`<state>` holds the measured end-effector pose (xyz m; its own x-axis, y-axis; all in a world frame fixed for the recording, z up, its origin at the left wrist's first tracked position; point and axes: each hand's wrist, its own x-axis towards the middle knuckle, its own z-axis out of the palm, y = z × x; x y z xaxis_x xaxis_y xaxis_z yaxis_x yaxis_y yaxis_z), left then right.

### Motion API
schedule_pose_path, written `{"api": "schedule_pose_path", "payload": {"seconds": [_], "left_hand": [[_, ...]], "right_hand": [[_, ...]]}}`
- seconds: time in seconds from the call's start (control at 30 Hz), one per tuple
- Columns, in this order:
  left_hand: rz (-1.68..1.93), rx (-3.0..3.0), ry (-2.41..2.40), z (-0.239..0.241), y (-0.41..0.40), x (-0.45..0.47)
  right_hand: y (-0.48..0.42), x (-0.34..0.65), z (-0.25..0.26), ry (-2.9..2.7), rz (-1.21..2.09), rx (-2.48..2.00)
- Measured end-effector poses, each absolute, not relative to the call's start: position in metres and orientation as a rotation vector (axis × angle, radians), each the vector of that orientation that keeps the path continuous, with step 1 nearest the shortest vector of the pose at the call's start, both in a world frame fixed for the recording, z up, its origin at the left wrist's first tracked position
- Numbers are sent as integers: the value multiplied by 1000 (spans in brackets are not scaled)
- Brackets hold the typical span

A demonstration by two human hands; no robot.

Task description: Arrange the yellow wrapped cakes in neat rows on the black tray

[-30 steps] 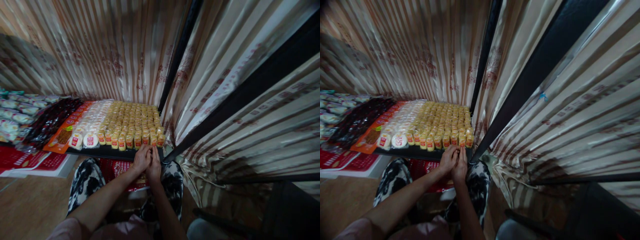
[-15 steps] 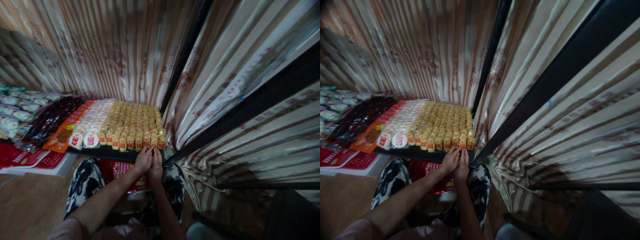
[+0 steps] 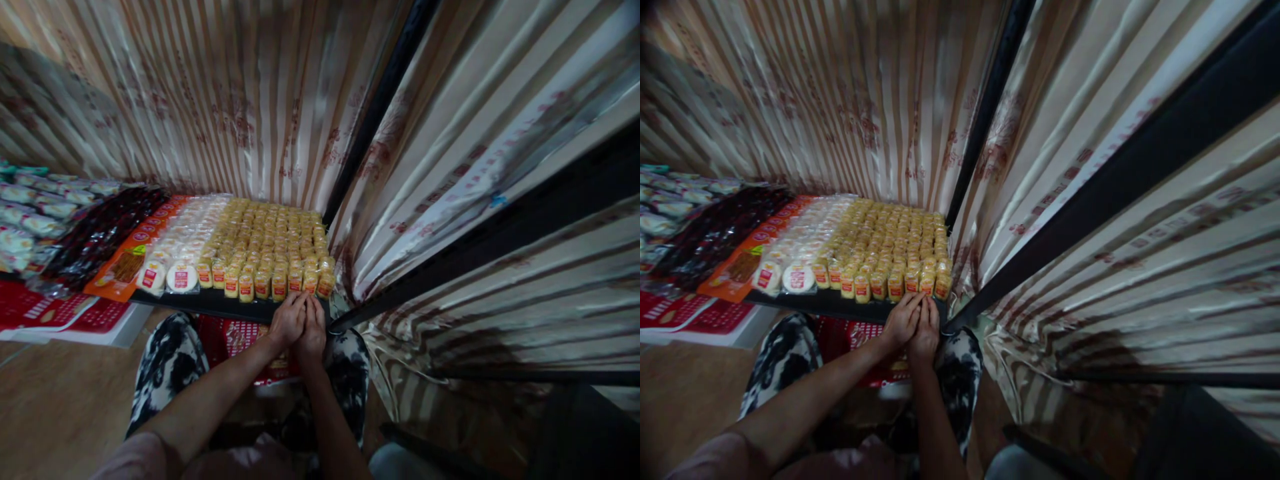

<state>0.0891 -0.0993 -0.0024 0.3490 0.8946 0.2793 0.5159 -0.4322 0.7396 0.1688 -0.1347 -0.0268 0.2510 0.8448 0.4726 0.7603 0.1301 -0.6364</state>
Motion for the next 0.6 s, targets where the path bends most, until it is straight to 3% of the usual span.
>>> {"api": "schedule_pose_path", "payload": {"seconds": [0.23, 0.4, 0.6], "left_hand": [[1099, 1931, 1253, 1, -121, 74], [1061, 1811, 1371, -16, -155, 34], [502, 1383, 1546, -61, -162, -11]], "right_hand": [[-148, 162, -11, -1515, 190, -1554], [-166, 152, -11, -1743, 416, -1494], [-164, 132, -42, -2228, 939, -1627]]}}
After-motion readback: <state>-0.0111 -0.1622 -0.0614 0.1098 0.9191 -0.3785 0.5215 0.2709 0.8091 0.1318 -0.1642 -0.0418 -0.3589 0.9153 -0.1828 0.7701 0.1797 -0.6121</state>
